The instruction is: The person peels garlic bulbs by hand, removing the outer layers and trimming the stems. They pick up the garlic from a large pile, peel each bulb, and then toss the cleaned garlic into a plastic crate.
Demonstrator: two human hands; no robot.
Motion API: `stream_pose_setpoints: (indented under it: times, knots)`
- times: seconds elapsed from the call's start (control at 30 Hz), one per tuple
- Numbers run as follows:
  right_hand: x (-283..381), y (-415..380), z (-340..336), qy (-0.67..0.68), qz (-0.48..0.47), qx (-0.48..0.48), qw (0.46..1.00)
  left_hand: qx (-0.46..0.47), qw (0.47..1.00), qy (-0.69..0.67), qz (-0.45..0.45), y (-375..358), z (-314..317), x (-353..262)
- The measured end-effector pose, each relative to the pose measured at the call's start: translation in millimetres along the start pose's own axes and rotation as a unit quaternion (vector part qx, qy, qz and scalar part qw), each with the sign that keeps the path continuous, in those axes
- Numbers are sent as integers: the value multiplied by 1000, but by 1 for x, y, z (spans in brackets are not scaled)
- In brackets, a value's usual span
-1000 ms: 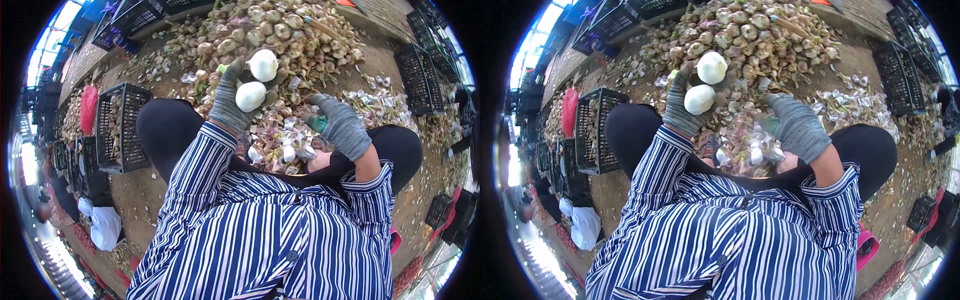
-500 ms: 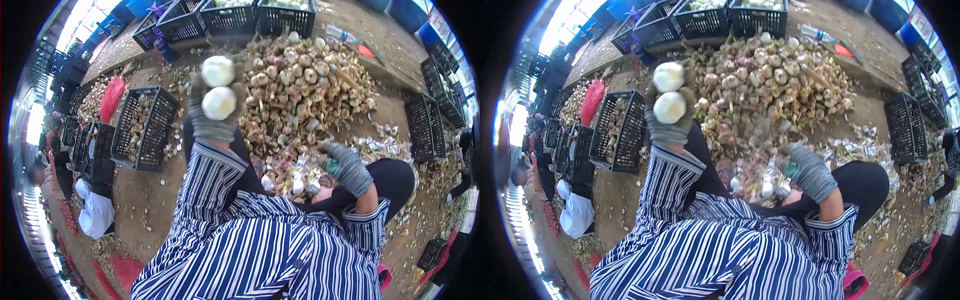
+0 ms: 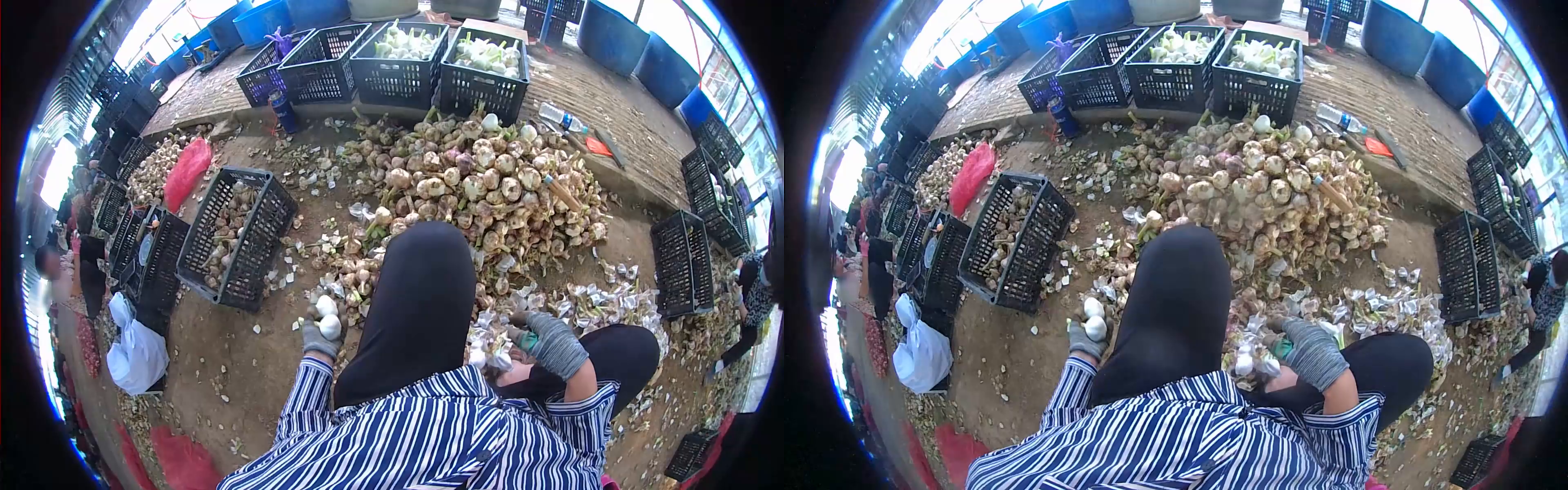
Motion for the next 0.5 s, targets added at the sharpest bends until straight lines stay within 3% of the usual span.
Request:
stream_pose_setpoints:
  times: [0.1, 0.27, 0.37, 0.43, 0.47, 0.5]
  knots:
    - [0, 1, 2, 37, 30, 17, 999, -58, 997, 56, -10, 14, -30, 9]
    - [12, 9, 3, 55, 34, 70, 995, -40, 996, 73, 0, 34, 12, 21]
    - [14, 10, 5, 74, 36, 86, 993, 56, 993, 105, -20, 65, 99, 22]
    - [13, 14, 8, 56, 45, 99, 992, 166, 963, 162, 134, 73, 223, 12]
    - [12, 16, 10, 42, 33, 106, 993, 175, 969, 147, 98, 59, 291, 18]
    - [11, 16, 12, 28, 23, 114, 993, 259, 949, 145, 106, 64, 358, 17]
Point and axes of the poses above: each hand's wrist, its own y-axis towards the middle knuckle, its own z-axis out of the palm, x = y × z, the point moved 7 cm from there along y, towards the middle knuckle, and after that the axes turned 6 degrees about -y, right-handed, at the moved point
